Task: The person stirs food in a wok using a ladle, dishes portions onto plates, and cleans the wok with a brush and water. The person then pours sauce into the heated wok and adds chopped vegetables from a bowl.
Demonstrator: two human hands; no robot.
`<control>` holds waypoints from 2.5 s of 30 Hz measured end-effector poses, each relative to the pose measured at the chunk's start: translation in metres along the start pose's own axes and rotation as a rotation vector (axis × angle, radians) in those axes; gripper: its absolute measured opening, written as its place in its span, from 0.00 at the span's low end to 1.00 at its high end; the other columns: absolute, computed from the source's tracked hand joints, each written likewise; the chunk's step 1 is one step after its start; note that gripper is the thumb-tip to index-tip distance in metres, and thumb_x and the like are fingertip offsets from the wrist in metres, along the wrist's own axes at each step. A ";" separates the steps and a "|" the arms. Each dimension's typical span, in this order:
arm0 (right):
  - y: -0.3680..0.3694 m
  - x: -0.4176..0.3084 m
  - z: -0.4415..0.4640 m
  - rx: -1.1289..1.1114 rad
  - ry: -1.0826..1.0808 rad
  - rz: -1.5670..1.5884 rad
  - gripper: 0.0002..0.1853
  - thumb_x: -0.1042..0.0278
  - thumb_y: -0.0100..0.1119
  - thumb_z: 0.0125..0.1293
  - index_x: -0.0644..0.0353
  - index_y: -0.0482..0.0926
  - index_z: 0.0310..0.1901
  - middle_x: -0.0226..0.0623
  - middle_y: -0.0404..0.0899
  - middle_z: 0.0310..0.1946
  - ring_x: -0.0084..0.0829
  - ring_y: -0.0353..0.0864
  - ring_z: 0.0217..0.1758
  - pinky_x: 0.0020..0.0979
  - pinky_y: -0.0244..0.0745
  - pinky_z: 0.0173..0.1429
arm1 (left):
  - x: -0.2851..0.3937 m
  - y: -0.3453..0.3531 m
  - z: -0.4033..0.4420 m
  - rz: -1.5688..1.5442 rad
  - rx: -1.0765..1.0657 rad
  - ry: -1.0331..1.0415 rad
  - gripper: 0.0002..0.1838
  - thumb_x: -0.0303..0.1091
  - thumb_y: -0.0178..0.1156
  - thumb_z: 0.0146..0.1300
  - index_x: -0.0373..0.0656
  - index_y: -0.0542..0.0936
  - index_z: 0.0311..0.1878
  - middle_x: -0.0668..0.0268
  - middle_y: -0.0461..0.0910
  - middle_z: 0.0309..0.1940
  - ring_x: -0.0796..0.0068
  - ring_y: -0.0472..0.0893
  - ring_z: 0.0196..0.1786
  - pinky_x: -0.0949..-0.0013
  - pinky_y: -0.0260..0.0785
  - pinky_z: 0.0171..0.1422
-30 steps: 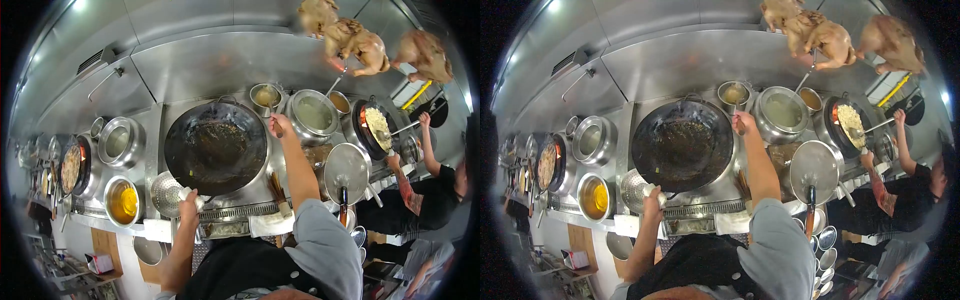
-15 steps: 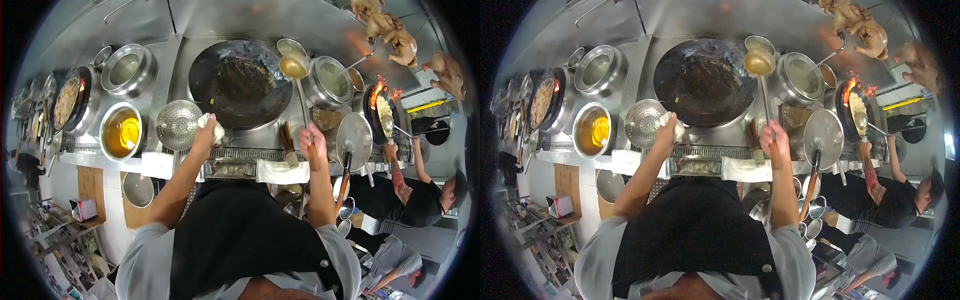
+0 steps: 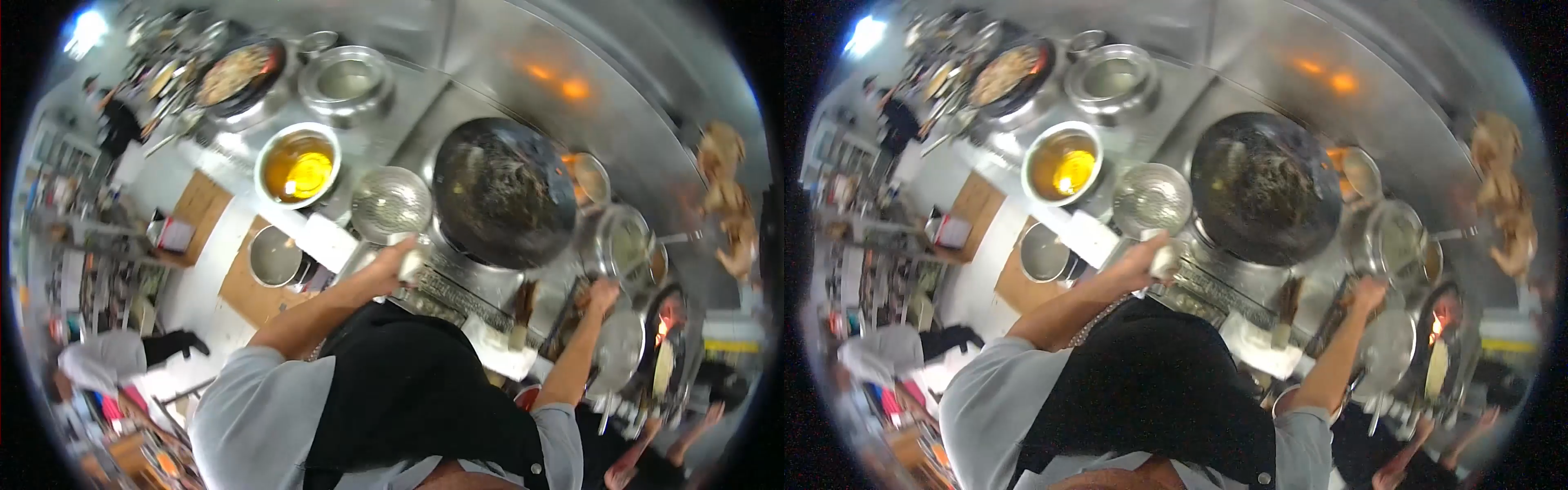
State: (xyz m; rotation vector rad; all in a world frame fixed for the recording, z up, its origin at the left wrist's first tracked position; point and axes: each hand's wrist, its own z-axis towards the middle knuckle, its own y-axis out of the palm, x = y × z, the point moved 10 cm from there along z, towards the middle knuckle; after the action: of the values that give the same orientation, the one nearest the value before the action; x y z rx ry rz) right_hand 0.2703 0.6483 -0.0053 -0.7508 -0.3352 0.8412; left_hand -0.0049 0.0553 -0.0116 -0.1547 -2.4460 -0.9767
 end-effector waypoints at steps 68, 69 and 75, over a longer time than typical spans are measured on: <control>-0.142 -0.199 -0.067 -0.327 1.394 2.480 0.12 0.58 0.54 0.79 0.51 0.70 0.37 0.24 0.69 0.27 0.19 0.66 0.21 0.25 0.60 0.23 | 0.015 0.038 0.095 0.195 0.212 0.387 0.08 0.24 0.67 0.58 0.41 0.78 0.39 0.64 0.81 0.30 0.68 0.82 0.26 0.63 0.75 0.27; -0.154 -0.222 -0.079 -0.436 1.332 2.537 0.11 0.58 0.55 0.79 0.51 0.70 0.38 0.25 0.69 0.28 0.20 0.65 0.21 0.25 0.60 0.23 | 0.021 0.050 0.075 0.220 0.247 0.370 0.08 0.22 0.66 0.58 0.41 0.78 0.39 0.63 0.81 0.31 0.68 0.83 0.28 0.63 0.76 0.29; -0.215 -0.282 -0.090 -0.559 1.502 2.110 0.08 0.60 0.59 0.76 0.54 0.73 0.44 0.27 0.70 0.26 0.21 0.65 0.18 0.26 0.60 0.21 | 0.023 0.059 0.051 0.223 0.072 0.209 0.14 0.38 0.69 0.68 0.41 0.81 0.50 0.65 0.84 0.36 0.70 0.83 0.34 0.64 0.76 0.36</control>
State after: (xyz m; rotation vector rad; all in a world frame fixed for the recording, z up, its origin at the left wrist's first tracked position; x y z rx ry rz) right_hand 0.2582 0.2951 0.0906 -1.9896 2.0377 1.7080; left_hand -0.0294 0.1312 0.0048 -0.2797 -2.2135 -0.7660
